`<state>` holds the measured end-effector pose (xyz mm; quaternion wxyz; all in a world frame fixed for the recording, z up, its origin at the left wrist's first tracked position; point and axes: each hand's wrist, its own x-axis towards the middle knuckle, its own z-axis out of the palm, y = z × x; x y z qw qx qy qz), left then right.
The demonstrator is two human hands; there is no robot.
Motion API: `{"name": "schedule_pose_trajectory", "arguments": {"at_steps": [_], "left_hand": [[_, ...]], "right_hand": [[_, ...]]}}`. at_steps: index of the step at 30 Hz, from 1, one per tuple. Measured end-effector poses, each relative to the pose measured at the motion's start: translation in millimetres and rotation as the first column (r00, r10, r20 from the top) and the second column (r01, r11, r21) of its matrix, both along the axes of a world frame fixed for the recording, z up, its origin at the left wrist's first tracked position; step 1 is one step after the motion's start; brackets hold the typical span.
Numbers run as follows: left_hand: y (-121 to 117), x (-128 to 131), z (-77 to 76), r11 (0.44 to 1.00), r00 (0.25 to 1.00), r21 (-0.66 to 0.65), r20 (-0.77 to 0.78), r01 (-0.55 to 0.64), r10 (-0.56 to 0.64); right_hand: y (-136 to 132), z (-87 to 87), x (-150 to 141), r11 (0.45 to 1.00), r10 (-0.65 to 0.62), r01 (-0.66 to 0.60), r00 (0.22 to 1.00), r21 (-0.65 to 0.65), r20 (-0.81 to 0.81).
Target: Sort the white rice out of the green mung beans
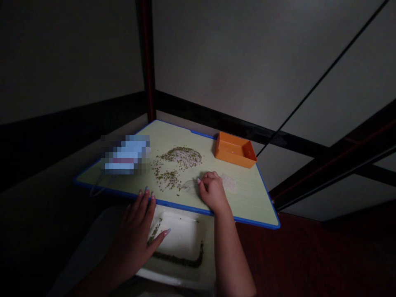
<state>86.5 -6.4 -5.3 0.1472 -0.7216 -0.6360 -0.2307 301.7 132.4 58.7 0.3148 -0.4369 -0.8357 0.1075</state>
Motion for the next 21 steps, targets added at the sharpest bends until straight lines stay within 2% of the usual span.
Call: {"name": "schedule_pose_trajectory", "arguments": {"at_steps": [6, 14, 21], "left_hand": [[0.3, 1.0, -0.6, 1.000, 1.000, 0.010, 0.003, -0.004, 0.004], [-1.4, -0.3, -1.1, 1.000, 1.000, 0.000, -0.003, -0.004, 0.004], [-0.5, 0.3, 0.8, 1.000, 1.000, 0.008, -0.007, -0.005, 0.005]], "right_hand": [[1.6, -1.7, 1.5, 1.000, -0.029, 0.029, 0.999, 0.008, -0.023], [-1.1, 2.2, -0.9, 0.996, 0.091, -0.092, 0.992, -0.013, -0.083], [0.6, -0.3, -2.1, 1.000, 0.029, -0.029, 1.000, -0.003, -0.008]]}}
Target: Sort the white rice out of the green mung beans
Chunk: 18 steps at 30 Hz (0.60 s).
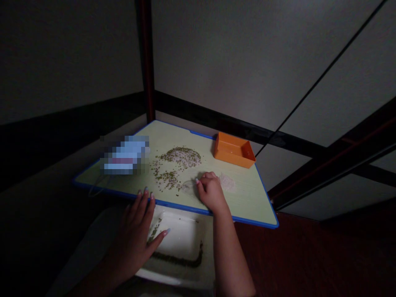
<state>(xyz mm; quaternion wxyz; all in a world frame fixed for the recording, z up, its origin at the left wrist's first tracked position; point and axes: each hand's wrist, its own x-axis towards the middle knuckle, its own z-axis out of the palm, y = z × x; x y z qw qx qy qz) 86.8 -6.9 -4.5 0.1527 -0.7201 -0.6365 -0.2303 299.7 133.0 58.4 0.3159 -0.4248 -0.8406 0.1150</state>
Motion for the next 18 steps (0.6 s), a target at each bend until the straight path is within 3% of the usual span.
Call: {"name": "schedule_pose_trajectory", "arguments": {"at_steps": [7, 18], "left_hand": [[1.6, -0.5, -1.8, 1.000, 1.000, 0.019, -0.009, 0.001, -0.001], [0.7, -1.1, -1.4, 1.000, 1.000, 0.001, 0.019, 0.011, -0.011]], "right_hand": [[0.4, -1.3, -1.2, 0.997, -0.072, 0.072, 0.997, 0.009, 0.024], [-1.3, 1.4, -2.7, 0.998, -0.060, 0.061, 0.997, -0.018, 0.043]]}}
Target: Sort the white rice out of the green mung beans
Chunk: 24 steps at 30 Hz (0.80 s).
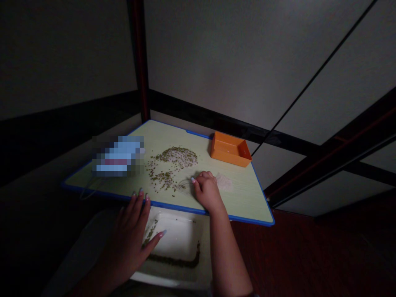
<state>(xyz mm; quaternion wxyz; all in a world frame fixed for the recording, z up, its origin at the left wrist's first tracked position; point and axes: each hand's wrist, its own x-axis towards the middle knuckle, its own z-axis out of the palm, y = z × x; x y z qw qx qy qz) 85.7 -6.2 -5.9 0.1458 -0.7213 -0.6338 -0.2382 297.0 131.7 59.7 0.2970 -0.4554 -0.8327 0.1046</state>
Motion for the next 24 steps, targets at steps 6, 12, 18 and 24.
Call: {"name": "schedule_pose_trajectory", "arguments": {"at_steps": [6, 12, 18, 24], "left_hand": [[-0.2, 0.9, 2.1, 1.000, 1.000, -0.007, -0.014, -0.003, 0.003], [-1.1, 1.6, 0.1, 1.000, 1.000, -0.011, -0.022, -0.017, 0.017], [-1.7, 2.0, 1.1, 1.000, 0.999, -0.004, -0.034, -0.018, 0.017], [-0.7, 1.8, 2.0, 1.000, 1.000, -0.002, -0.026, -0.009, 0.009]], "right_hand": [[-0.2, 0.5, -0.1, 1.000, 0.021, -0.021, 0.999, 0.005, -0.026], [0.2, 0.9, 0.8, 0.999, 0.023, -0.021, 0.998, 0.044, -0.053], [-0.5, 1.2, 0.2, 0.999, 0.045, -0.044, 0.998, 0.032, -0.048], [-0.3, 1.1, -0.3, 0.999, 0.040, -0.039, 0.999, 0.020, -0.037]]}}
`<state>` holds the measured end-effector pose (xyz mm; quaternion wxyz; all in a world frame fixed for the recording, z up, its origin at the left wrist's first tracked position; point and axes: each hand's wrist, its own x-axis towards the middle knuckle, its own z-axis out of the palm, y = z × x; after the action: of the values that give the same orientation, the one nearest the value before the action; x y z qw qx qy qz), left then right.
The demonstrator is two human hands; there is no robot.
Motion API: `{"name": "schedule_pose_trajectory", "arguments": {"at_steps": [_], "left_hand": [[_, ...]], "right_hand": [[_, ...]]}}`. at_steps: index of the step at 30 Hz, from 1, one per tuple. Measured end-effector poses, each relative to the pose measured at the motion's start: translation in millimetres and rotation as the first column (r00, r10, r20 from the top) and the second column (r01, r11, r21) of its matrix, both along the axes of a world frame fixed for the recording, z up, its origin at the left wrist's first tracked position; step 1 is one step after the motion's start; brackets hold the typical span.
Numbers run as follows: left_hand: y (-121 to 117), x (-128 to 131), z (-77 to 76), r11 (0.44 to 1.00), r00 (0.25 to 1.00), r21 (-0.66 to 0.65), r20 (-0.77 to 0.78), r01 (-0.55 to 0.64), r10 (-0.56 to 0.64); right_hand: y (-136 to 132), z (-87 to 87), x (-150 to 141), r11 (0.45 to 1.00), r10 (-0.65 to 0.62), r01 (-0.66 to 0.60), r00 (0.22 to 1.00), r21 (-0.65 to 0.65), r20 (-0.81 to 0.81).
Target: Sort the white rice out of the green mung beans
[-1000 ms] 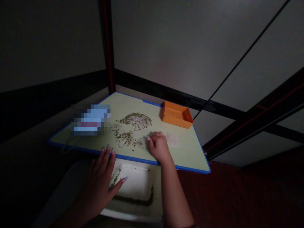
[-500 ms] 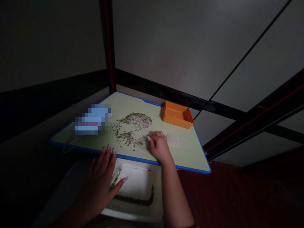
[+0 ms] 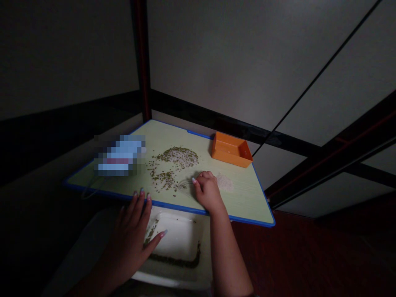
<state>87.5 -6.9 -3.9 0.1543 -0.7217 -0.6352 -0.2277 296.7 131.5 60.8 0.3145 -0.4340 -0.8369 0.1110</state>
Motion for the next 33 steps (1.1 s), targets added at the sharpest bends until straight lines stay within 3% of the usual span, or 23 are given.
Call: {"name": "schedule_pose_trajectory", "arguments": {"at_steps": [10, 33], "left_hand": [[-0.4, -0.1, -0.1, 1.000, 1.000, -0.007, 0.016, 0.001, -0.001], [0.2, -1.0, -0.9, 1.000, 0.999, -0.014, 0.031, 0.015, -0.015]], "right_hand": [[2.1, -1.6, -2.2, 0.998, -0.063, 0.061, 0.997, 0.029, 0.045], [-0.9, 3.7, -6.8, 1.000, 0.000, 0.000, 1.000, -0.003, 0.026]]}}
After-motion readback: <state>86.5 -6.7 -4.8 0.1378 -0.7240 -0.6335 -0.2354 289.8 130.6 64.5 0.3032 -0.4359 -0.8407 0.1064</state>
